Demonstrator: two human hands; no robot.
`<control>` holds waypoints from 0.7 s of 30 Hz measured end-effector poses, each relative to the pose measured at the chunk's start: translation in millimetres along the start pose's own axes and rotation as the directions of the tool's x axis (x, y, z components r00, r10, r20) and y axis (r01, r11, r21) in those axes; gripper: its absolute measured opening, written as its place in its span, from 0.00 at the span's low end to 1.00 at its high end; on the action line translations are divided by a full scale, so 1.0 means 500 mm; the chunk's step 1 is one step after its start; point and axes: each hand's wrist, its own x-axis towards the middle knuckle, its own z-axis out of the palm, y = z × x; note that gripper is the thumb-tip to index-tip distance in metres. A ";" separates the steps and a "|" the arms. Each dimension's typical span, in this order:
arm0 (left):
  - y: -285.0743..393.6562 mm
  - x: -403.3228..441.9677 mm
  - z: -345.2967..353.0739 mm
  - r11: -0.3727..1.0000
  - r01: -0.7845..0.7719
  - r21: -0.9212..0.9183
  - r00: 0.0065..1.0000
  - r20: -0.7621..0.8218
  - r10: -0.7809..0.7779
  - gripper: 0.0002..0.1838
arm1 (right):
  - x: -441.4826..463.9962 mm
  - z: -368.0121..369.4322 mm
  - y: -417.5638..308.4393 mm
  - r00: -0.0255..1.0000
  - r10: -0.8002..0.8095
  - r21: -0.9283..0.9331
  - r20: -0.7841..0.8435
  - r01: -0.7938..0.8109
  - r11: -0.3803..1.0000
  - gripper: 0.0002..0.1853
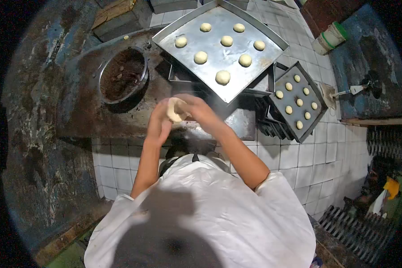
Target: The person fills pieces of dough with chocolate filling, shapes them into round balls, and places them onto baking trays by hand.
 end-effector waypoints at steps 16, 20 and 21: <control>0.166 -0.078 -0.075 0.868 -0.470 0.160 0.830 -0.255 0.496 0.20 | 0.017 0.295 0.004 0.616 -0.747 -0.778 0.251 0.588 0.223 0.23; 0.195 -0.097 -0.100 0.878 -0.477 -0.032 0.867 -0.185 0.463 0.11 | 0.034 0.343 0.002 0.647 -0.712 -0.866 0.272 0.488 0.112 0.15; 0.206 -0.106 -0.102 0.887 -0.450 -0.103 0.892 -0.104 0.440 0.14 | 0.037 0.353 -0.006 0.648 -0.711 -0.880 0.274 0.467 0.087 0.14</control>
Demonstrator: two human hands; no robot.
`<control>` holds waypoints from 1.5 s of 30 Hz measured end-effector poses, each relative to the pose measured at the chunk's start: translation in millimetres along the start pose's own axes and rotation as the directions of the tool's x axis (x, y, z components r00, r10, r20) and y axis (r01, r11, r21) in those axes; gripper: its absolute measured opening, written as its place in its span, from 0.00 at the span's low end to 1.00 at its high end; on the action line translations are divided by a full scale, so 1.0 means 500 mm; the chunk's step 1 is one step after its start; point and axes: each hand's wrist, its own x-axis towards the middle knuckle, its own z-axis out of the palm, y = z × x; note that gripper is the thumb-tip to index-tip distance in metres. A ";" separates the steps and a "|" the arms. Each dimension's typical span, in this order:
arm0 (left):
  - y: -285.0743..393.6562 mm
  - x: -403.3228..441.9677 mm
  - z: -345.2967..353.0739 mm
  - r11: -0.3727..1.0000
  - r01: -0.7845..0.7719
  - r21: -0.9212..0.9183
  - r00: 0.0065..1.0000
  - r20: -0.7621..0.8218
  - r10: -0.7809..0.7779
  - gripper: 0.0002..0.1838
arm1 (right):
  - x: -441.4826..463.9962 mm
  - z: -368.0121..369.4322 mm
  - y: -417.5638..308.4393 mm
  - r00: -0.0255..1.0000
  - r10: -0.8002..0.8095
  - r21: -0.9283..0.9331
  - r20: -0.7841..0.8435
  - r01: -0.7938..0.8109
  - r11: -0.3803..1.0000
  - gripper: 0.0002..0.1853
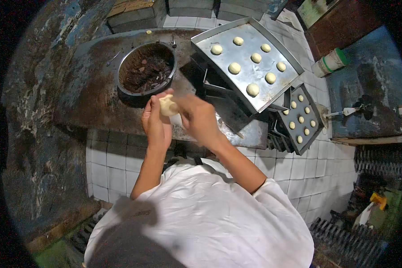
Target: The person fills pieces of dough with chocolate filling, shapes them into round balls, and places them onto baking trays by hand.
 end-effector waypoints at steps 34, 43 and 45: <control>0.073 0.022 -0.065 0.937 0.341 -0.073 0.940 0.060 -0.337 0.17 | -0.006 0.115 -0.064 0.962 0.138 -0.024 -0.236 -0.148 0.989 0.17; -0.009 0.030 -0.008 0.991 0.128 0.041 0.980 0.149 -0.133 0.12 | 0.023 0.054 0.010 0.859 0.489 0.469 -0.151 -0.374 0.800 0.09; -0.038 0.047 0.006 0.985 0.168 0.042 0.983 0.069 -0.171 0.11 | 0.024 0.058 0.004 0.851 0.471 0.404 -0.233 -0.356 0.843 0.08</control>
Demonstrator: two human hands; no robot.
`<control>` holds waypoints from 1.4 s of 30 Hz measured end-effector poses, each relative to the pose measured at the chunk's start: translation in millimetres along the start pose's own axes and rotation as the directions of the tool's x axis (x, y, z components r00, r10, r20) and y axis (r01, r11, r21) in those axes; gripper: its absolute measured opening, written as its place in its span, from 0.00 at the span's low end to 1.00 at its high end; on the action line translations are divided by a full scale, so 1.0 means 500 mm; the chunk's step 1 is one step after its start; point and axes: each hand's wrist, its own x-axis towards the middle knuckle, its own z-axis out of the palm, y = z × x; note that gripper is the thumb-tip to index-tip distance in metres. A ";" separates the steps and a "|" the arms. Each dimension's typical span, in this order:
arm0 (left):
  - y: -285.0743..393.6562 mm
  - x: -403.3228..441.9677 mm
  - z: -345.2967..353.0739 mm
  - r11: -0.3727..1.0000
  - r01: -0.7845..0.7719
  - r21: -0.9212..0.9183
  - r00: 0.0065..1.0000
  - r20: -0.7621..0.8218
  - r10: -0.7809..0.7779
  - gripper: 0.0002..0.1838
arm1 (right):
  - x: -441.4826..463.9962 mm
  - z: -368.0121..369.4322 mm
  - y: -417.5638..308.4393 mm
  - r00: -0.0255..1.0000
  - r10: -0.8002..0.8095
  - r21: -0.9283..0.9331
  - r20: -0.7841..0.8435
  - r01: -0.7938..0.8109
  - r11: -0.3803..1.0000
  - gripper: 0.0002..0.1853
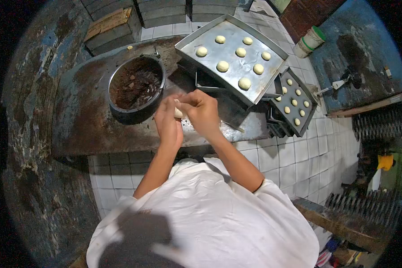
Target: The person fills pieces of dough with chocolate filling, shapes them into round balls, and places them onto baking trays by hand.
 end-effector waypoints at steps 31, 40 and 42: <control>-0.131 0.067 0.026 0.620 0.084 0.780 0.907 -0.317 0.276 0.17 | 0.915 -0.480 0.400 0.874 -0.245 -0.699 0.419 0.483 0.528 0.33; -0.075 -0.199 -0.127 0.741 0.138 0.657 0.484 -0.698 0.528 0.09 | 1.040 -0.424 0.502 0.939 -0.250 -0.852 0.238 0.325 0.410 0.23; -0.079 -0.201 -0.122 0.740 0.135 0.659 0.486 -0.695 0.530 0.09 | 1.053 -0.393 0.571 0.855 -0.448 -0.812 0.260 0.444 0.378 0.22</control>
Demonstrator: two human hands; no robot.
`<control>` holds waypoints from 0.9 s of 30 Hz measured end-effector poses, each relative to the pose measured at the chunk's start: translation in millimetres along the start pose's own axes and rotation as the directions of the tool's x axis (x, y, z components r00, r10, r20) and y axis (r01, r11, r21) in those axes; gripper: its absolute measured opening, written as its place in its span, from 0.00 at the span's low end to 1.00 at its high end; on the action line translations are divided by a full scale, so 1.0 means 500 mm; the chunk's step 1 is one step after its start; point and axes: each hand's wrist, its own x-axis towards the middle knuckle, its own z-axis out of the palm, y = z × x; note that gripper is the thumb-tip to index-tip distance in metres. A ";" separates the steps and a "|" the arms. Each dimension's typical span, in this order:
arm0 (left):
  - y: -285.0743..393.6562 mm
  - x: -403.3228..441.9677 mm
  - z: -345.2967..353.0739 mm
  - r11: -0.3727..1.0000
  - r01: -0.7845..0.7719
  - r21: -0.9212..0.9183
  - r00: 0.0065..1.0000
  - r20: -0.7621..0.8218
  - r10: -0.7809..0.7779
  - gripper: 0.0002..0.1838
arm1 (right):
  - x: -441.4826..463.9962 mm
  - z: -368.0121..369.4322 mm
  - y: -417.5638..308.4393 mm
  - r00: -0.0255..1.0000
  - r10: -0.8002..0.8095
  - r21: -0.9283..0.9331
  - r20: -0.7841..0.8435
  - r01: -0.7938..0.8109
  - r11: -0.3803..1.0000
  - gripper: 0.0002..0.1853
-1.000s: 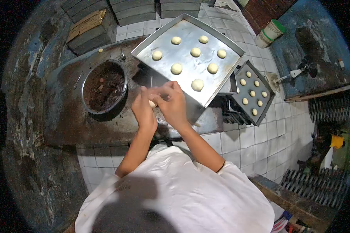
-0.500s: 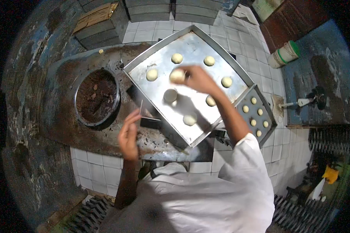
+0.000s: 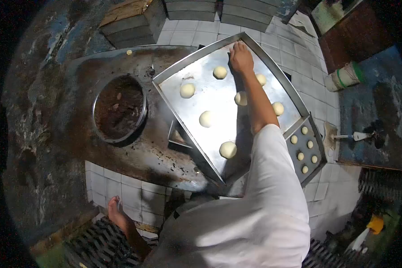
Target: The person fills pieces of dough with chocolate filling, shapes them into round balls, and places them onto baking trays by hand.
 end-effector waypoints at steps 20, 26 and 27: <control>-0.035 0.109 -0.102 0.999 -0.024 -0.025 0.998 0.061 0.026 0.09 | -0.604 -0.484 -0.238 0.711 0.684 -0.084 -0.162 -0.701 0.709 0.56; 0.082 0.111 0.029 0.962 -0.173 -0.209 0.874 0.418 0.248 0.12 | -0.717 -0.442 -0.303 0.209 0.978 0.358 -0.028 -0.911 0.205 0.58; 0.100 0.107 0.033 0.935 -0.250 -0.252 0.809 0.475 0.345 0.12 | -0.732 -0.462 -0.323 0.192 0.978 0.404 -0.077 -0.891 0.207 0.57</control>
